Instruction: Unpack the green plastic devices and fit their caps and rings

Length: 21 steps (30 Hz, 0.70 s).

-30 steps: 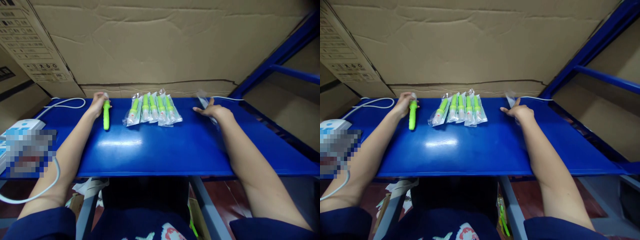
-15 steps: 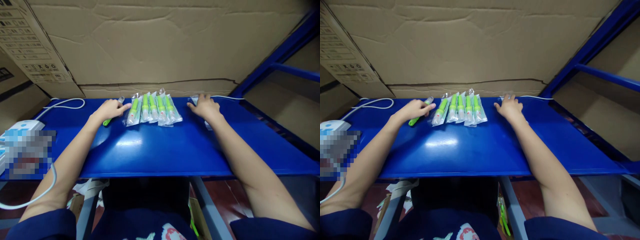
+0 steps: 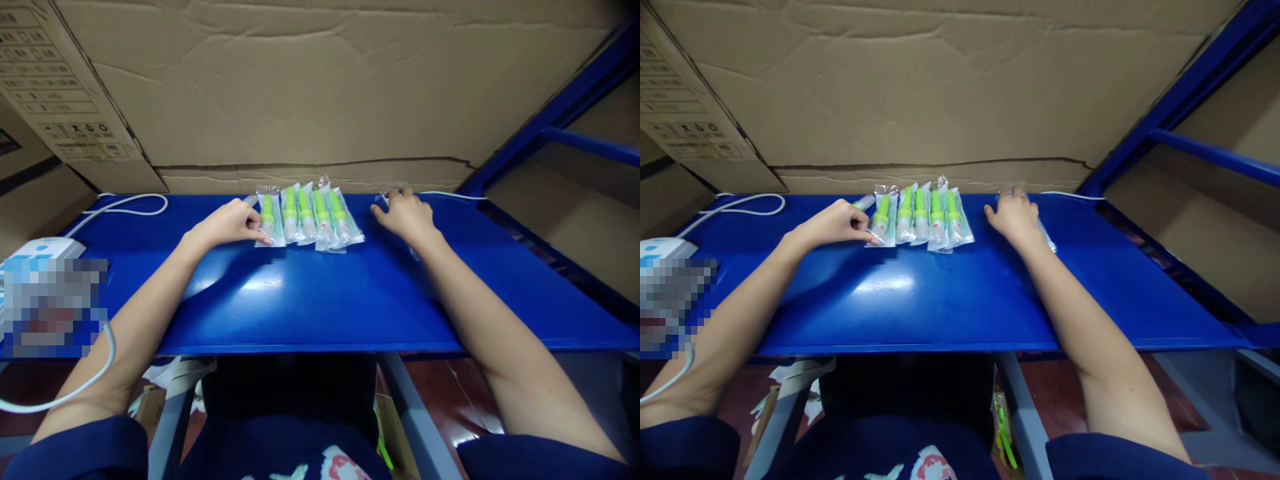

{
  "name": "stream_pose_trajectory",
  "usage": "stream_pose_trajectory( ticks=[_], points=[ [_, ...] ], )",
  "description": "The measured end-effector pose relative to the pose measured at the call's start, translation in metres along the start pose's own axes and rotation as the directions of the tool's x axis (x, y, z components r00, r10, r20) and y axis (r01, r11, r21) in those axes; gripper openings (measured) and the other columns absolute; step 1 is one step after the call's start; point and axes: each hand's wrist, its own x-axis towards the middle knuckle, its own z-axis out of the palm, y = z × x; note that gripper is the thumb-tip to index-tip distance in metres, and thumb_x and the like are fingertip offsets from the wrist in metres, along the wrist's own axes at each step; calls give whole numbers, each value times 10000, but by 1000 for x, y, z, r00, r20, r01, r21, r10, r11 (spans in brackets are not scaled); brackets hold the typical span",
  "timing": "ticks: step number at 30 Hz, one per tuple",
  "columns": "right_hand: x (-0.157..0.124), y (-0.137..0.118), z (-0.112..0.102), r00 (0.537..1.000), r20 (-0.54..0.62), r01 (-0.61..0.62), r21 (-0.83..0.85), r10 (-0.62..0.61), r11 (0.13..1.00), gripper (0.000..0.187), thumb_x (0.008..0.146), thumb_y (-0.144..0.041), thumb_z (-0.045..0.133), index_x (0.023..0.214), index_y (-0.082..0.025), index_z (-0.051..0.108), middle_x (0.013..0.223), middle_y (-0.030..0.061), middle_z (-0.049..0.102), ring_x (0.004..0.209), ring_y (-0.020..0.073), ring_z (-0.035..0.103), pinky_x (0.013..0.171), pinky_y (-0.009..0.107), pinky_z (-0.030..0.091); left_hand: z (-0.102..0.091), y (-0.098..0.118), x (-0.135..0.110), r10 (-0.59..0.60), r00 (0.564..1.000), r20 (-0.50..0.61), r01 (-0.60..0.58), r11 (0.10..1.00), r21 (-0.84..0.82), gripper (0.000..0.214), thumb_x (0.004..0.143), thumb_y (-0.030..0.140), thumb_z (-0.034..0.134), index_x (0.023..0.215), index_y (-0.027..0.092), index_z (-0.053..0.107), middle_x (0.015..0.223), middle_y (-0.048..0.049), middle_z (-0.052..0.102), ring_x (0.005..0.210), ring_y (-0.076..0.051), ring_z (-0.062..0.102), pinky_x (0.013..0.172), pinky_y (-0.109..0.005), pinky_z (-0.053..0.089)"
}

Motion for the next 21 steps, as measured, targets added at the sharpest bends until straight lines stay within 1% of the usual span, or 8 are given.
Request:
stream_pose_trajectory(
  ticks=[4, 7, 10, 13, 15, 18, 20, 21],
  points=[
    [0, -2, 0, 999, -18, 28, 14, -28, 1000, 554, 997, -417, 431, 1401, -57, 550, 1404, 274, 532, 1225, 402, 586, 1001, 527, 457, 6, 4, 2, 169, 970, -176, -172, 985, 3, 542, 781, 619, 696, 511, 186, 515, 528, 27, 482, 519, -104, 395, 604, -279, 283],
    [-1, -4, -1, 998, -39, 46, 18, -45, 999, 529, 992, -411, 422, 1364, -68, 577, 1386, 260, 550, 1197, 391, 595, 989, 519, 455, 8, 9, 3, 314, 907, -282, -310, 949, 60, 591, 828, 675, 640, 515, 193, 499, 546, 10, 492, 546, -128, 432, 627, -291, 310],
    [-3, -8, -5, 991, -97, 97, 42, -93, 994, 498, 1004, -399, 383, 1292, -71, 622, 1333, 250, 585, 1186, 382, 594, 1003, 518, 435, 9, 16, 2, 404, 836, -372, -377, 915, 146, 617, 861, 710, 588, 534, 193, 502, 562, 0, 497, 563, -135, 448, 628, -297, 328],
    [-9, -17, -7, 953, -197, 257, 112, -232, 960, 447, 1015, -357, 348, 1254, -112, 635, 1290, 222, 617, 1228, 368, 565, 1041, 526, 402, 11, 22, 2, 472, 764, -440, -411, 882, 231, 627, 893, 712, 534, 541, 194, 493, 549, 2, 476, 549, -134, 437, 605, -301, 346],
    [-15, -27, -4, 878, -259, 453, 186, -402, 872, 424, 1004, -347, 389, 1314, -145, 595, 1319, 195, 614, 1269, 349, 541, 1062, 518, 395, 14, 26, 2, 504, 717, -481, -419, 863, 281, 627, 909, 705, 507, 543, 196, 495, 549, 2, 478, 538, -131, 433, 590, -306, 362],
    [-28, -47, 7, 680, -367, 732, 297, -634, 613, 590, 936, -404, 560, 1466, -163, 464, 1447, 178, 541, 1339, 335, 499, 1089, 504, 399, 20, 34, 1, 530, 653, -541, -444, 846, 294, 608, 912, 696, 507, 564, 198, 511, 576, -3, 518, 555, -130, 471, 593, -307, 400],
    [-37, -62, 16, 569, -422, 819, 368, -706, 441, 766, 881, -459, 657, 1542, -203, 368, 1529, 165, 474, 1411, 335, 443, 1119, 519, 378, 25, 42, 0, 559, 610, -561, -480, 824, 301, 580, 919, 669, 523, 578, 200, 524, 586, -6, 543, 581, -133, 515, 603, -304, 429],
    [-41, -69, 19, 541, -432, 832, 399, -722, 385, 805, 869, -474, 678, 1560, -233, 343, 1554, 152, 451, 1437, 332, 419, 1130, 530, 363, 28, 47, 0, 583, 587, -562, -501, 806, 315, 564, 930, 643, 532, 581, 200, 526, 584, -6, 550, 590, -133, 532, 604, -300, 439]
  ],
)
